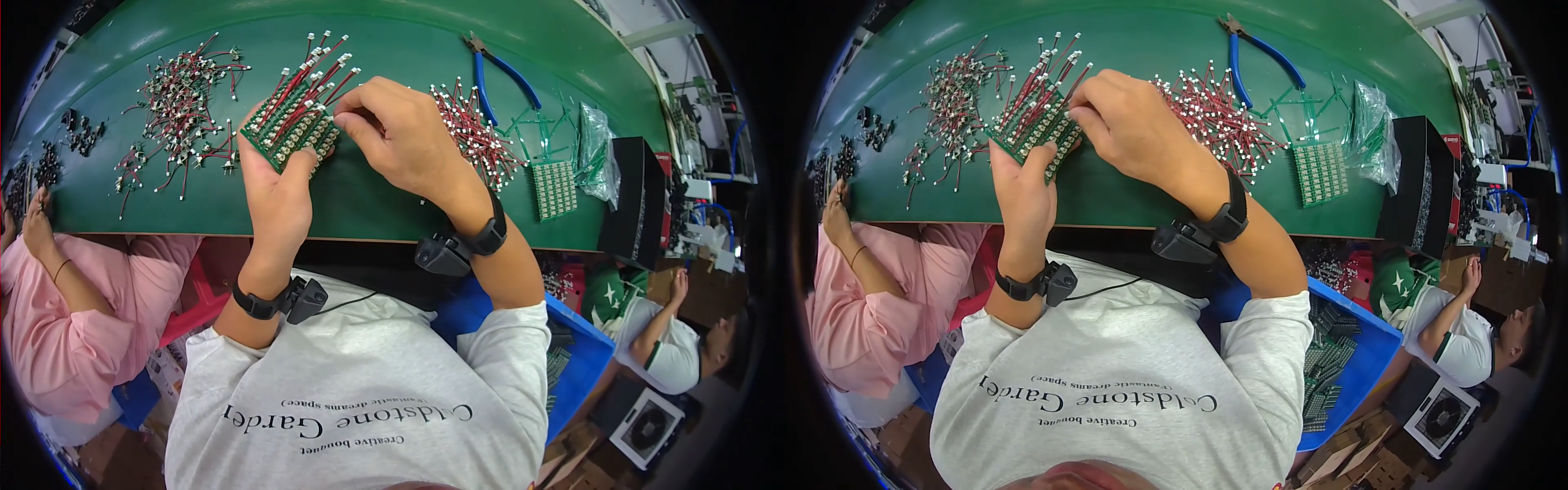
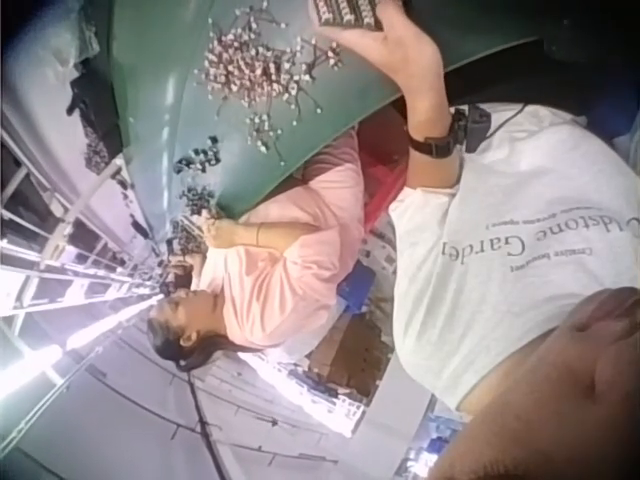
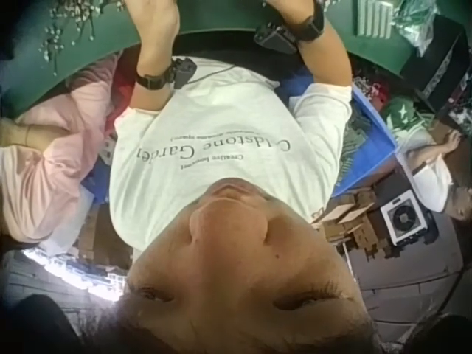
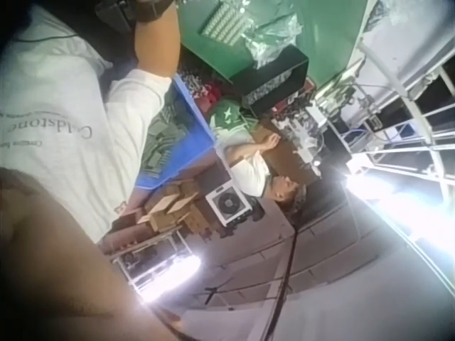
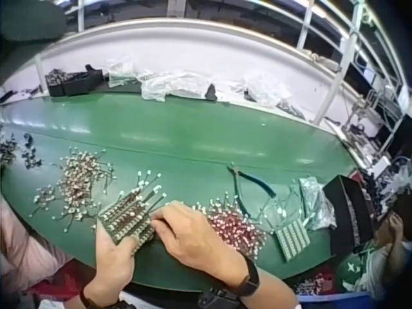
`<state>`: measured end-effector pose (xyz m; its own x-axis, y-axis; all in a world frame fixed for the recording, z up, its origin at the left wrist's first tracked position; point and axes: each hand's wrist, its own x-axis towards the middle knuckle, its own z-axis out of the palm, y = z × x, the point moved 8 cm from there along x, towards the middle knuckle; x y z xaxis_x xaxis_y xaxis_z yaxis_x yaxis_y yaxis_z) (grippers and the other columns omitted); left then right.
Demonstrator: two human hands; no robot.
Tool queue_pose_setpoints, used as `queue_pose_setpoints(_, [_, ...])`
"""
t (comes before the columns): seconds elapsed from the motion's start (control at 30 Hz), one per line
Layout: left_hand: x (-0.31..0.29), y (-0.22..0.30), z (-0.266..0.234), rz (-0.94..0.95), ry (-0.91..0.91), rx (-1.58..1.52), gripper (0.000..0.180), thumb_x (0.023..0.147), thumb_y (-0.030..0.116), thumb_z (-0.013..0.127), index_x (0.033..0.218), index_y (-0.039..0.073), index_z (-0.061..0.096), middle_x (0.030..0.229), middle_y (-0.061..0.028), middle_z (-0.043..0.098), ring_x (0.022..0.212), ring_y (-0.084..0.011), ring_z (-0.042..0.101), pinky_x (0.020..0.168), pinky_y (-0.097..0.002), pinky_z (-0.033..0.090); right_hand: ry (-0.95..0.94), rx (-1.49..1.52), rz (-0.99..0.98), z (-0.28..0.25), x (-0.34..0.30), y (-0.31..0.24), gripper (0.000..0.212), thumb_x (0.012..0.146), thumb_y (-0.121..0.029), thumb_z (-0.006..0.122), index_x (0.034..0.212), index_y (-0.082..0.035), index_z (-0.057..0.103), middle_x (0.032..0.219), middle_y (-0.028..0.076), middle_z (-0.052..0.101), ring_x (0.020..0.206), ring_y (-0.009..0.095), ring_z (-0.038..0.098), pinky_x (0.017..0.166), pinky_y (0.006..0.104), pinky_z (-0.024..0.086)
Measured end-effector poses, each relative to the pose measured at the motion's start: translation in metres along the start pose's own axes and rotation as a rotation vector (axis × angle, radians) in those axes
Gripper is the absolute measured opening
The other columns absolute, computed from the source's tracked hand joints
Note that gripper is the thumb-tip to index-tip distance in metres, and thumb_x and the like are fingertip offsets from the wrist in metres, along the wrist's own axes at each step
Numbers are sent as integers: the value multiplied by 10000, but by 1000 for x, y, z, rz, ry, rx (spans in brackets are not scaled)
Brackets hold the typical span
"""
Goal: Manually inserting small electronic components into a green printed circuit board at an industrial workbench.
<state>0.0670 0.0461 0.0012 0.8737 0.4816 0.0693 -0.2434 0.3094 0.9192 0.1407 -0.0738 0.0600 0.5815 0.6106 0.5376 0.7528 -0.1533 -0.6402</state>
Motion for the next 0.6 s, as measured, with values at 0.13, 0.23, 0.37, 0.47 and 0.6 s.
queue_pose_setpoints(0.13, [-3, 4, 8, 85, -13, 78, 571, 808, -140, 473, 1341, -1, 324, 1224, -125, 509, 1075, -166, 564, 909, -309, 495, 2, -1, -17, 5, -1, 1, 117, 801, -60, 690, 863, 13, 624, 752, 117, 612, 645, 239, 635, 578, 324, 505])
queue_pose_setpoints(0.23, [-5, 3, 12, 118, -35, 129, 577, 806, -150, 476, 1343, -8, 322, 1240, -124, 498, 1105, -160, 548, 952, -300, 467, 1, 66, 48, 7, -3, 3, 112, 781, -61, 649, 827, 21, 587, 774, 170, 598, 692, 352, 608, 626, 416, 495])
queue_pose_setpoints(0.37, [-7, 5, 17, 110, -46, 156, 574, 813, -152, 481, 1346, -12, 319, 1236, -125, 501, 1115, -158, 543, 975, -294, 448, 39, 39, 56, 11, -4, 5, 122, 767, -66, 651, 817, 24, 585, 759, 170, 601, 687, 349, 613, 626, 417, 501])
queue_pose_setpoints(0.47, [-7, 4, 18, 124, -62, 173, 568, 822, -151, 483, 1348, -12, 320, 1236, -126, 501, 1120, -155, 539, 975, -296, 448, 43, 22, 105, 11, -5, 9, 134, 761, -71, 652, 809, 33, 584, 742, 174, 601, 676, 350, 615, 624, 418, 505])
queue_pose_setpoints(0.6, [-7, 5, 20, 158, -84, 213, 573, 825, -144, 478, 1357, -16, 306, 1244, -131, 498, 1123, -165, 540, 982, -302, 442, 50, -1, 118, 10, -8, 9, 170, 745, -59, 682, 887, 22, 634, 733, 116, 621, 610, 235, 629, 562, 332, 516])
